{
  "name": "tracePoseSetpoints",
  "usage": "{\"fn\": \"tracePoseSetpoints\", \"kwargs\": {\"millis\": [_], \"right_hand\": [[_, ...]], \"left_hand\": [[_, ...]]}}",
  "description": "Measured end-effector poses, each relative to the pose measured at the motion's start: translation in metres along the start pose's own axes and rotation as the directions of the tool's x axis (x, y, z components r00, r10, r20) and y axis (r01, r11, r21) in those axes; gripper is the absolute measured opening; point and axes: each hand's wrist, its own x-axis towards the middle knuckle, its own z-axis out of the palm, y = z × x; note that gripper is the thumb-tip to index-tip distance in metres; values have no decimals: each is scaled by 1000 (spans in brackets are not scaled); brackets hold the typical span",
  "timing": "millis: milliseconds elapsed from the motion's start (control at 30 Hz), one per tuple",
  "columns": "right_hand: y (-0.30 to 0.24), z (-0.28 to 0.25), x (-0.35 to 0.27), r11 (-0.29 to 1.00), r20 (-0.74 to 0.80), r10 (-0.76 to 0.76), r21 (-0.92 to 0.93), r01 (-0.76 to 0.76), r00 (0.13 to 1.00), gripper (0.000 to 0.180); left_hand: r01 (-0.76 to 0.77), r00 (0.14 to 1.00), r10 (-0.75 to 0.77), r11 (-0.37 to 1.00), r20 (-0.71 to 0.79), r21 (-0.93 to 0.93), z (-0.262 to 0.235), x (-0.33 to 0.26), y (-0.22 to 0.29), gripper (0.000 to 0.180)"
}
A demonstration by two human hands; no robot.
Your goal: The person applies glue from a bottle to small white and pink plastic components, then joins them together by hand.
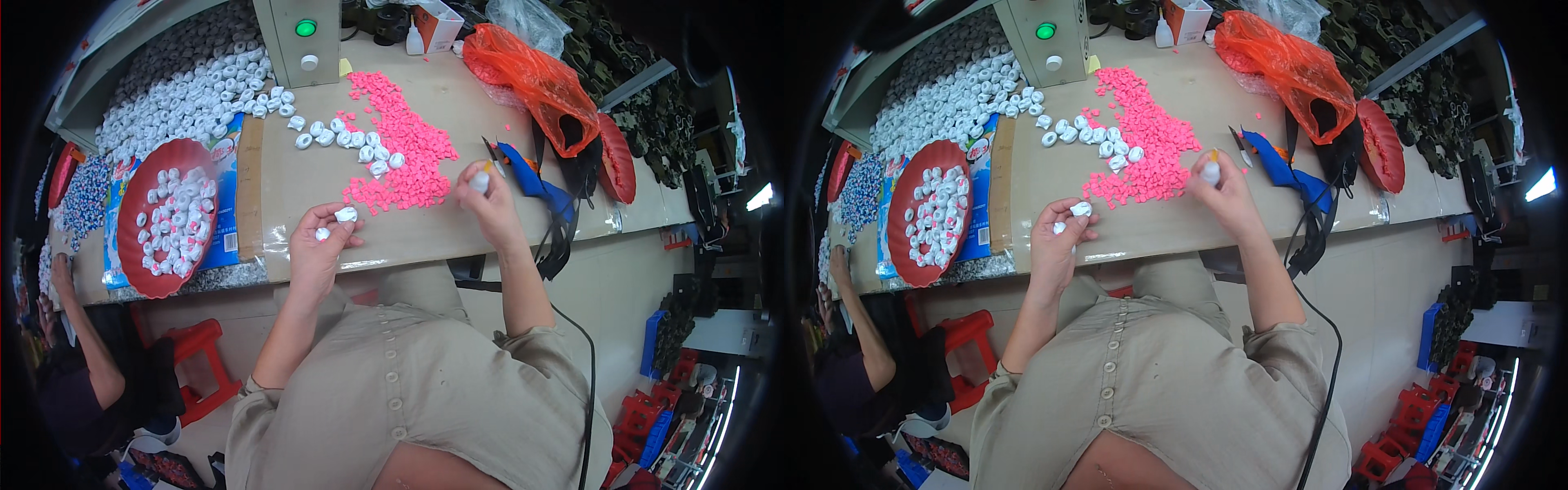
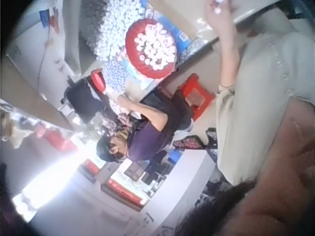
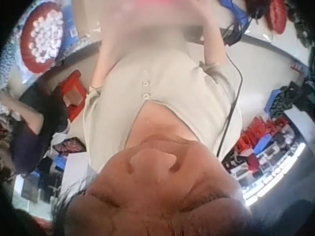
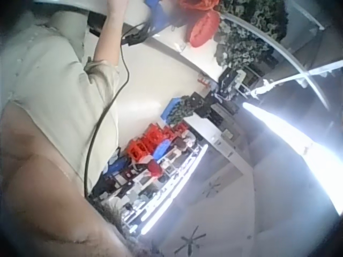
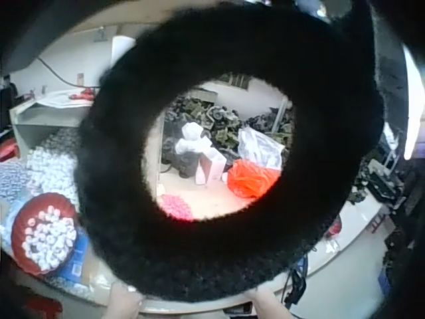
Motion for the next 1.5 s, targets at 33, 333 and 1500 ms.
{"fn": "tracePoseSetpoints", "kwargs": {"millis": [33,333,1500], "right_hand": [[2,-5,-5,948,-29,-8,-317,-2,1000,12],[7,4,-16,464,65,-233,-869,169,970,17],[18,52,-13,953,108,39,-302,-4,993,10]], "left_hand": [[1,1000,-1,1000,3,-2,0,0,0,24],[20,1000,-20,1000,-4,22,23,0,1,24],[26,998,-29,998,58,52,24,1,-11,25]]}}
